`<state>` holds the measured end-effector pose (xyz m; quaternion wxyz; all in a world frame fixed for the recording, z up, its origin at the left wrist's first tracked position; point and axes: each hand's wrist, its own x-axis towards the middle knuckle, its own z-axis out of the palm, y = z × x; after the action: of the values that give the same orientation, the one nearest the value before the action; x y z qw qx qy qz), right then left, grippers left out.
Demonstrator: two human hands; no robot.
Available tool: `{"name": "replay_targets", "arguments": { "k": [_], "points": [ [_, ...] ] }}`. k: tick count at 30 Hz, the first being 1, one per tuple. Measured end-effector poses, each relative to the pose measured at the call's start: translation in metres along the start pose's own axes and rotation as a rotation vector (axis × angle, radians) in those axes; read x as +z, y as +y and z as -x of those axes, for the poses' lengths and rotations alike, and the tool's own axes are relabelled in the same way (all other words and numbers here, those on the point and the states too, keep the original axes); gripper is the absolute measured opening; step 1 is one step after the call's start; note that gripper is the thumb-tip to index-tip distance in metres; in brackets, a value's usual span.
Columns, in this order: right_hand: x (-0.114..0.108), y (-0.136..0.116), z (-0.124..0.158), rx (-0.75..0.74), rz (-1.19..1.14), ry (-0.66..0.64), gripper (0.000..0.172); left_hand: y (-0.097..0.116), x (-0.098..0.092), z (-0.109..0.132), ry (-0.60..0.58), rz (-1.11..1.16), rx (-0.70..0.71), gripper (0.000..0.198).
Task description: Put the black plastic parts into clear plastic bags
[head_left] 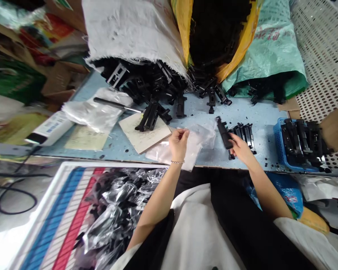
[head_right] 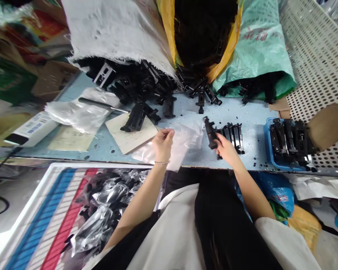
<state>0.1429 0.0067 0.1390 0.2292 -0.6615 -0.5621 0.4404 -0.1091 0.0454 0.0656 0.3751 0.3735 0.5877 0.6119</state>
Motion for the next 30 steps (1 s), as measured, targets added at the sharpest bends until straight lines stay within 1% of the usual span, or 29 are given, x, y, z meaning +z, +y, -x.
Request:
{"name": "replay_targets", "arguments": {
  "k": [1,2,3,5,6,7,8,10,11,13,16,19,22,24,26,28,30],
  "points": [
    [-0.006,-0.001,0.012,-0.024,-0.224,0.009,0.057,0.000,0.006,0.005,-0.012,-0.041,0.045,0.012],
    [-0.008,-0.003,0.027,-0.041,-0.417,-0.010,0.058,0.000,0.013,0.011,-0.031,-0.074,0.091,0.011],
    [-0.007,-0.007,0.044,-0.039,-0.571,-0.060,0.057,0.001,0.021,0.017,-0.059,-0.097,0.129,0.011],
    [0.003,-0.013,0.075,0.051,-0.778,-0.236,0.051,0.001,0.039,0.028,-0.142,-0.108,0.167,0.011],
    [0.010,-0.016,0.087,0.117,-0.853,-0.306,0.048,0.001,0.046,0.033,-0.180,-0.094,0.161,0.013],
    [0.018,-0.016,0.096,0.184,-0.917,-0.347,0.046,0.001,0.052,0.037,-0.207,-0.070,0.142,0.015],
    [0.025,-0.016,0.101,0.242,-0.974,-0.348,0.045,0.000,0.056,0.040,-0.222,-0.040,0.116,0.018],
    [0.034,-0.011,0.102,0.316,-1.057,-0.266,0.044,-0.001,0.058,0.044,-0.225,0.004,0.089,0.022],
    [0.036,-0.008,0.099,0.326,-1.076,-0.214,0.043,-0.002,0.056,0.045,-0.217,0.009,0.105,0.022],
    [0.037,-0.002,0.093,0.300,-1.057,-0.139,0.039,-0.003,0.048,0.049,-0.182,-0.010,0.193,0.020],
    [0.038,0.003,0.086,0.246,-0.974,-0.081,0.039,-0.003,0.033,0.056,-0.075,-0.051,0.337,0.019],
    [0.044,0.003,0.083,0.205,-0.951,-0.018,0.039,-0.001,0.021,0.062,-0.011,-0.116,0.385,0.017],
    [0.052,0.004,0.081,0.112,-0.965,0.073,0.041,0.003,0.016,0.069,0.017,-0.154,0.427,0.016],
    [0.057,0.005,0.082,0.082,-0.967,0.094,0.043,0.006,0.016,0.075,-0.013,-0.179,0.484,0.016],
    [0.060,0.008,0.082,0.091,-0.965,0.064,0.044,0.007,0.018,0.083,-0.089,-0.206,0.559,0.015],
    [0.063,0.012,0.082,0.089,-0.969,0.041,0.044,0.007,0.021,0.092,-0.193,-0.191,0.661,0.015],
    [0.065,0.016,0.079,0.055,-0.955,0.088,0.042,0.006,0.023,0.103,-0.333,-0.137,0.779,0.019]
  ]
}}
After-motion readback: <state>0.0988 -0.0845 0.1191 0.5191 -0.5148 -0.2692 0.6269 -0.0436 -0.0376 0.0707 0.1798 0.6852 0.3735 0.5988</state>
